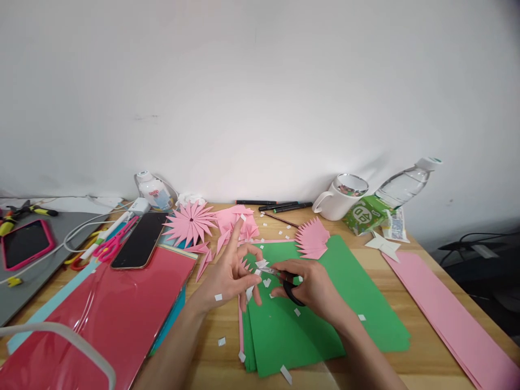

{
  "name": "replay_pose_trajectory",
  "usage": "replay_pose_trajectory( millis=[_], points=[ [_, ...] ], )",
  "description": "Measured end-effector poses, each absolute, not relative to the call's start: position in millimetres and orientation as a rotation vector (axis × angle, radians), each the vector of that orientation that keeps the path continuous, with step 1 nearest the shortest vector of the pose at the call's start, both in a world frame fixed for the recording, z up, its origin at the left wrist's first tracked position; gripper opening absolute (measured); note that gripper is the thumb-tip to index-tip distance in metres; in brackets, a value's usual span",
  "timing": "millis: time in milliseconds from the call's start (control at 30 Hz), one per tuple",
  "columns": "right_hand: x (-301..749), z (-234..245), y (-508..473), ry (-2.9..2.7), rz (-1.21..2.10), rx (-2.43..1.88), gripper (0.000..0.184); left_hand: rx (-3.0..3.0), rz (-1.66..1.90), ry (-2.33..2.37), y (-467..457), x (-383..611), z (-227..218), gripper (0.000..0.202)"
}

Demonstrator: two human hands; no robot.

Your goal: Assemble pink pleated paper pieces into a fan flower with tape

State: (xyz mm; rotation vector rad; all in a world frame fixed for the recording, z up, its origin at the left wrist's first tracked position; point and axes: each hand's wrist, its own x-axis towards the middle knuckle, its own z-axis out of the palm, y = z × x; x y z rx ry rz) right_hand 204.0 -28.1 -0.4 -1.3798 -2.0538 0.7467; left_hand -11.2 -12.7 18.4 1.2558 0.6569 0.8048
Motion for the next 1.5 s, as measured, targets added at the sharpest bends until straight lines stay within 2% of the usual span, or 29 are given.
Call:
replay_pose_trajectory(
  millis=[167,800,967,1133,1233,1333,1400,1467,1500],
  points=[
    [204,0,-28,-2.044,0.771,-1.385,0.031,1.235,0.807,0.670,-13,-9,18,0.111],
    [208,8,-31,-2.206,0.734,-1.366,0.013,1.103,0.689,0.535,-13,-15,24,0.118],
    [206,6,-28,-2.318,0.431,-1.336,0.040,1.120,0.725,0.555,-13,-14,26,0.119],
    [223,-3,-22,-2.349,0.222,-1.519,0.036,1.108,0.813,0.508,-12,-16,28,0.119],
    [238,-10,-24,-2.344,0.189,-1.737,0.045,1.078,0.815,0.498,-11,-17,27,0.121],
    [244,-7,-31,-2.346,0.144,-1.768,0.055,1.070,0.790,0.518,-11,-16,27,0.121],
    [238,1,-35,-2.288,0.081,-1.724,0.041,1.087,0.765,0.542,-12,-14,27,0.121],
    [226,13,-37,-2.146,0.082,-1.629,0.013,1.106,0.749,0.564,-14,-12,25,0.121],
    [219,18,-37,-2.027,0.119,-1.547,0.011,1.113,0.746,0.573,-14,-11,25,0.120]
  ],
)
